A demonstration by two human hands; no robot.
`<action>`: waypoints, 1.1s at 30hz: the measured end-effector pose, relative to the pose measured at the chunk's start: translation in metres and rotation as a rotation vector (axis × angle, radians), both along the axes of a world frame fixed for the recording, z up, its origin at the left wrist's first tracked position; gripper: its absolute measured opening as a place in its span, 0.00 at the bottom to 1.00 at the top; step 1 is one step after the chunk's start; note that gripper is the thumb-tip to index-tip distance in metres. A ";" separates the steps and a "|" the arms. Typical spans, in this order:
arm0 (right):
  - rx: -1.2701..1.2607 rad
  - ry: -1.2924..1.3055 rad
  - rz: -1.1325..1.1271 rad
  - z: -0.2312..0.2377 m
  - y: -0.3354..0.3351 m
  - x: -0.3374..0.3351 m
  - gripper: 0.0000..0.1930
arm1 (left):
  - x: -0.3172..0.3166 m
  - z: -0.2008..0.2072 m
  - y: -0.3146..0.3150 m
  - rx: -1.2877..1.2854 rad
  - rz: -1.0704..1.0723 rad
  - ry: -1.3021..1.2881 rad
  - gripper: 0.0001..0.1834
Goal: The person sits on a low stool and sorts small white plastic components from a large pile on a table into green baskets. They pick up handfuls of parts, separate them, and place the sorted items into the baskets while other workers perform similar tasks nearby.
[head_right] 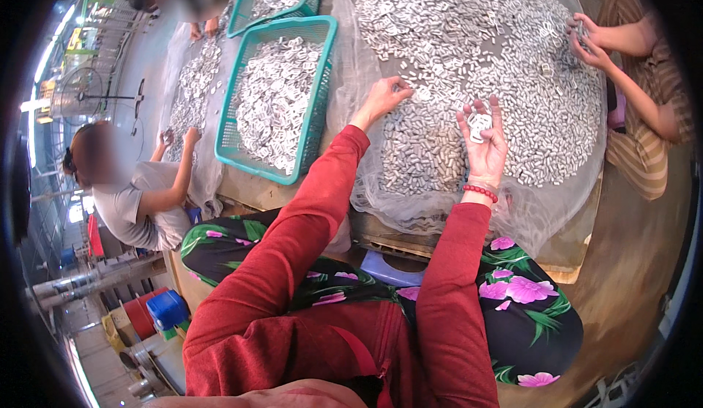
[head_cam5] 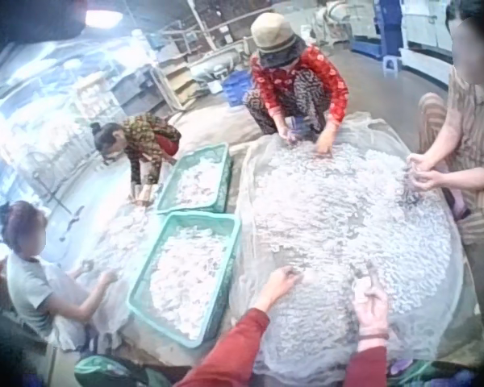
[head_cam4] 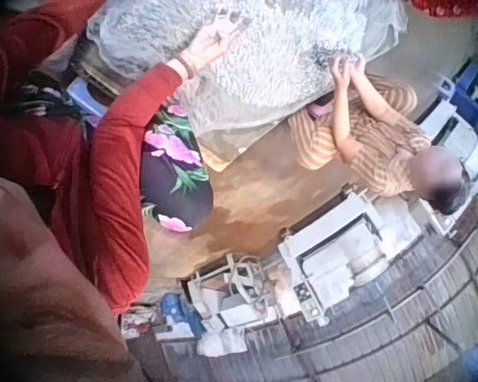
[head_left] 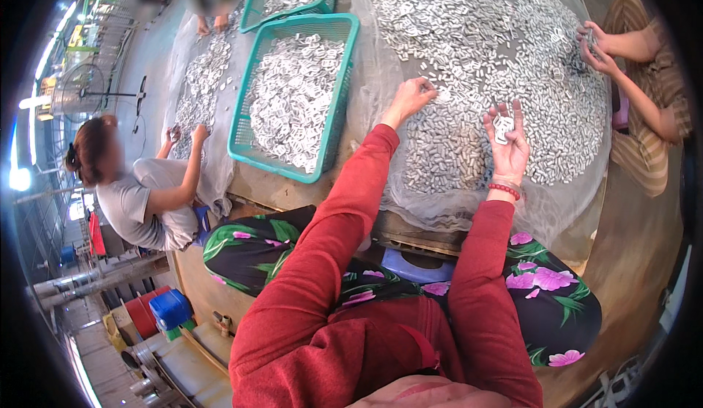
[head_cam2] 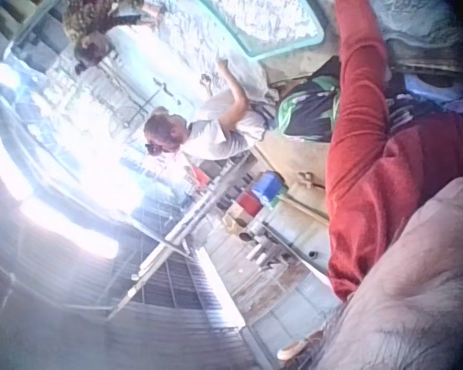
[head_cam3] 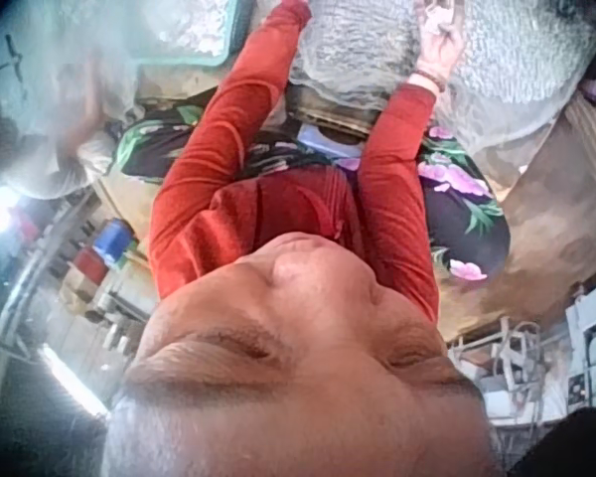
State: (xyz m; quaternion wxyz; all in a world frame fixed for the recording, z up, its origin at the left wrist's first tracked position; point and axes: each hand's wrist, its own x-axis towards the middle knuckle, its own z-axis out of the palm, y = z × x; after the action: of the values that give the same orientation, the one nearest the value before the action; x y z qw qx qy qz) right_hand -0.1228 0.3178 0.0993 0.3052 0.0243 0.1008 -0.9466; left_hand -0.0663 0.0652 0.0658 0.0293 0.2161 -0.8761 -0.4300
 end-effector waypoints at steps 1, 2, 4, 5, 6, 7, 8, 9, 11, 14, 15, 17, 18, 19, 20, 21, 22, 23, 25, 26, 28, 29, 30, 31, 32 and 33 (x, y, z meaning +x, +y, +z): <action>0.069 -0.012 0.023 0.002 -0.003 0.004 0.33 | 0.006 0.007 0.000 0.116 0.014 0.045 0.13; 0.139 -0.019 0.056 0.004 -0.007 0.009 0.32 | 0.016 0.031 0.011 0.579 0.109 0.020 0.12; 0.406 -0.016 0.154 0.004 -0.023 0.021 0.27 | 0.040 0.030 0.021 1.092 0.224 0.272 0.11; 0.734 0.060 0.070 0.025 -0.037 0.038 0.23 | 0.053 0.030 0.041 1.314 0.329 0.417 0.10; 0.899 0.171 0.183 0.025 -0.038 0.041 0.18 | 0.058 0.023 0.055 1.417 0.322 0.415 0.10; 1.082 0.346 0.148 0.027 -0.047 0.044 0.16 | 0.061 0.015 0.070 1.526 0.316 0.407 0.11; 1.250 0.498 0.171 0.031 -0.056 0.051 0.18 | 0.067 0.003 0.082 1.637 0.323 0.401 0.12; 1.380 0.767 0.088 0.027 -0.064 0.057 0.18 | 0.069 -0.005 0.096 1.742 0.372 0.426 0.13; 1.622 1.307 -0.168 0.016 -0.068 0.059 0.20 | 0.061 0.017 0.123 1.675 0.595 0.249 0.18; 1.866 1.547 0.237 0.036 -0.086 0.108 0.21 | 0.067 -0.039 0.138 2.107 0.346 0.754 0.19; 1.922 1.617 0.330 0.054 -0.091 0.126 0.21 | 0.068 -0.067 0.139 2.180 0.133 0.921 0.20; 1.713 1.638 0.282 0.065 -0.087 0.117 0.20 | 0.057 -0.074 0.131 2.213 0.157 0.939 0.21; 1.626 1.636 0.259 0.074 -0.086 0.111 0.20 | 0.052 -0.064 0.124 2.159 0.419 0.797 0.21; 1.547 1.643 0.138 0.088 -0.086 0.103 0.19 | 0.049 -0.054 0.114 2.078 0.670 0.649 0.21; 1.497 1.638 0.027 0.102 -0.080 0.088 0.19 | 0.046 0.001 0.106 2.315 0.782 0.637 0.21; 1.411 1.645 -0.099 0.132 -0.079 0.085 0.18 | 0.043 0.023 0.078 2.356 0.613 0.778 0.19; 1.400 1.602 -0.081 0.139 -0.079 0.089 0.17 | 0.055 0.029 0.045 2.361 0.493 0.941 0.17; 1.406 1.560 -0.084 0.150 -0.076 0.087 0.17 | 0.064 0.043 0.008 2.212 0.195 1.170 0.21; 1.524 1.503 -0.098 0.156 -0.061 0.070 0.17 | 0.068 0.095 -0.042 2.322 0.252 1.368 0.29; 1.580 1.479 -0.060 0.147 -0.055 0.065 0.17 | 0.087 0.111 -0.059 2.220 0.463 1.399 0.32; 1.673 1.418 0.008 0.125 -0.041 0.056 0.18 | 0.114 0.119 -0.074 2.174 0.896 1.383 0.35; 1.687 1.412 0.068 0.119 -0.036 0.051 0.18 | 0.122 0.104 -0.069 2.232 1.160 1.331 0.35; 1.709 1.393 0.118 0.114 -0.030 0.048 0.19 | 0.125 0.101 -0.055 2.119 1.201 1.196 0.31; 1.730 1.368 0.168 0.108 -0.023 0.044 0.19 | 0.119 0.090 -0.058 2.183 1.065 1.231 0.29; 1.682 1.439 0.128 0.097 -0.019 0.036 0.20 | 0.118 0.065 -0.057 2.256 0.955 1.241 0.27; 1.612 1.376 0.155 0.099 -0.024 0.042 0.20 | 0.120 0.041 -0.050 2.336 0.864 1.246 0.25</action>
State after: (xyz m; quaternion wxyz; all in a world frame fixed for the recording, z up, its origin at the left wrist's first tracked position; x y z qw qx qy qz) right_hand -0.0810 0.2941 0.1979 0.1355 -0.3277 0.8506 -0.3882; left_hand 0.0540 0.0155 0.1066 0.3438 0.1408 0.2782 -0.8858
